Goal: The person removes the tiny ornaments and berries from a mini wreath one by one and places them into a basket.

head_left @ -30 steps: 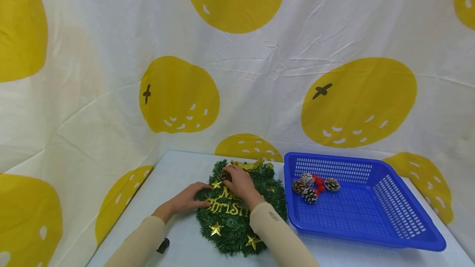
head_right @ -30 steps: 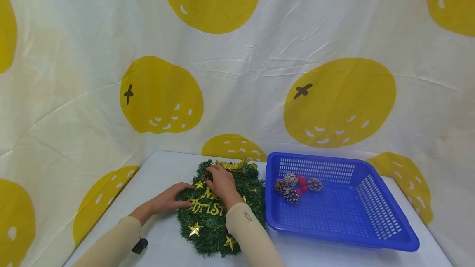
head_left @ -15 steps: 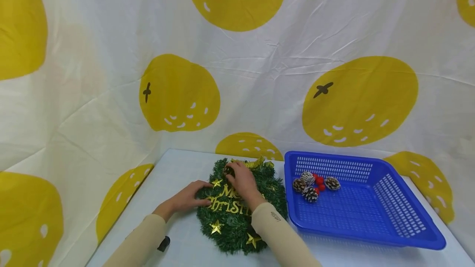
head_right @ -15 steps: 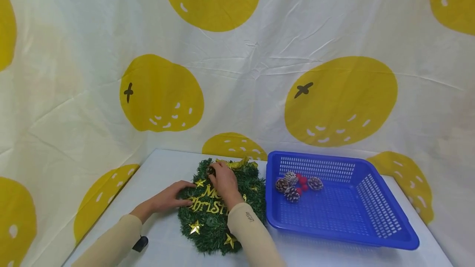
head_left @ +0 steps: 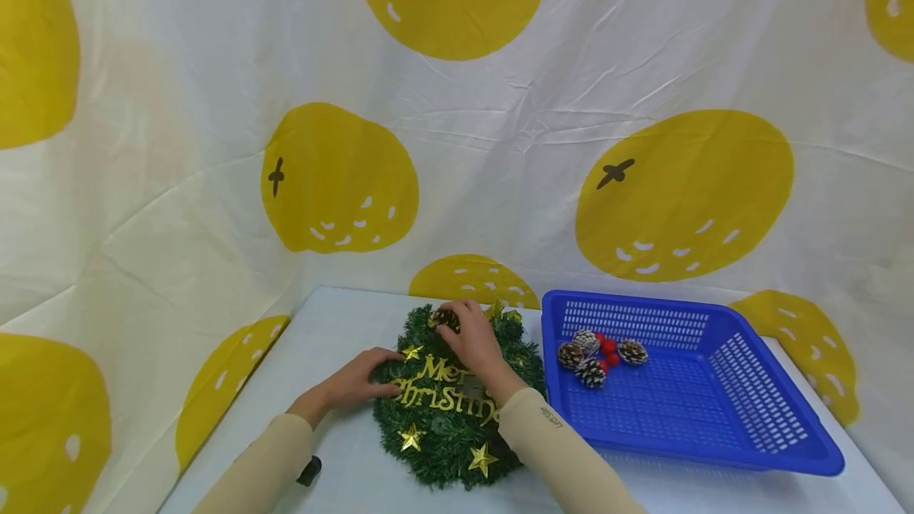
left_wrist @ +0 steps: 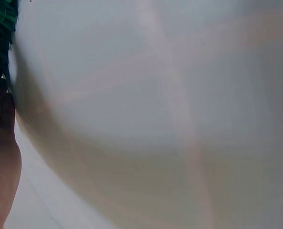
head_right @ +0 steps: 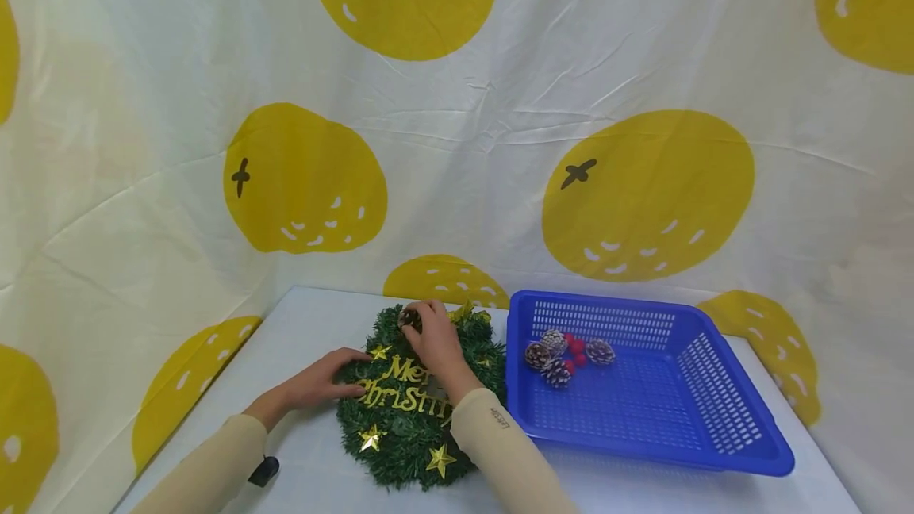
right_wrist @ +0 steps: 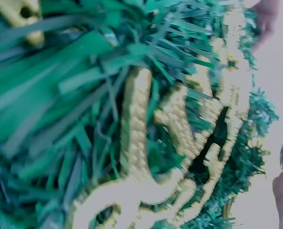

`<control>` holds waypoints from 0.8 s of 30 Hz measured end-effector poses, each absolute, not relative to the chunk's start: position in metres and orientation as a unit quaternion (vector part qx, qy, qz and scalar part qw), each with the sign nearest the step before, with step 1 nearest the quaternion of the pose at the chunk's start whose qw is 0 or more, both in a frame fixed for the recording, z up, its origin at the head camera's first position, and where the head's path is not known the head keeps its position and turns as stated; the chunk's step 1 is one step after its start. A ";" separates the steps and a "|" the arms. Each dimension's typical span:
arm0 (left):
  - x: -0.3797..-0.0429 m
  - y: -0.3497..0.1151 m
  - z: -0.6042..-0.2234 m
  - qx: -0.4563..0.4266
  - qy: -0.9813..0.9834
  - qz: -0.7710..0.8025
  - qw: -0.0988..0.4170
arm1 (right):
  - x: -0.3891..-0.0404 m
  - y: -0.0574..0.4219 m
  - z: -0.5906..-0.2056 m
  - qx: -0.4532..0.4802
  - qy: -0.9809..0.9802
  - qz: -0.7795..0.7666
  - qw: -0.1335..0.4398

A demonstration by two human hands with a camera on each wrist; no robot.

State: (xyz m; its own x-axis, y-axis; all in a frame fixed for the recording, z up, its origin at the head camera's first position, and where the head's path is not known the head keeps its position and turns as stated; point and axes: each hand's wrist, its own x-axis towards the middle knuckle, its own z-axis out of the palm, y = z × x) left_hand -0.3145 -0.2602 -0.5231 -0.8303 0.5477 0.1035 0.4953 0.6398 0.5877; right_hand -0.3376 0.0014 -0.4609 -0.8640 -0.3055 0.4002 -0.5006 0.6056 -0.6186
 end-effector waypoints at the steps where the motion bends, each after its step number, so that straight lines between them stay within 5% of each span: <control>1: -0.315 -0.260 -0.523 0.288 0.904 0.312 0.042 | -0.337 0.003 -0.459 0.225 -0.884 0.388 0.128; 24: -0.311 -0.259 -0.521 0.295 0.902 0.314 0.036 | -0.330 0.050 -0.411 0.145 -0.879 0.430 0.149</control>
State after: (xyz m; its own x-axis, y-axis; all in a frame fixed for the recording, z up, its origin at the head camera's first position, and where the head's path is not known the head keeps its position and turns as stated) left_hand -0.3111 -0.2594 -0.5210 -0.8237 0.5540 0.1211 0.5091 0.6284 0.5881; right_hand -0.3295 0.0500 -0.4106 -0.9135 -0.1264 0.3866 -0.3829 0.5883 -0.7123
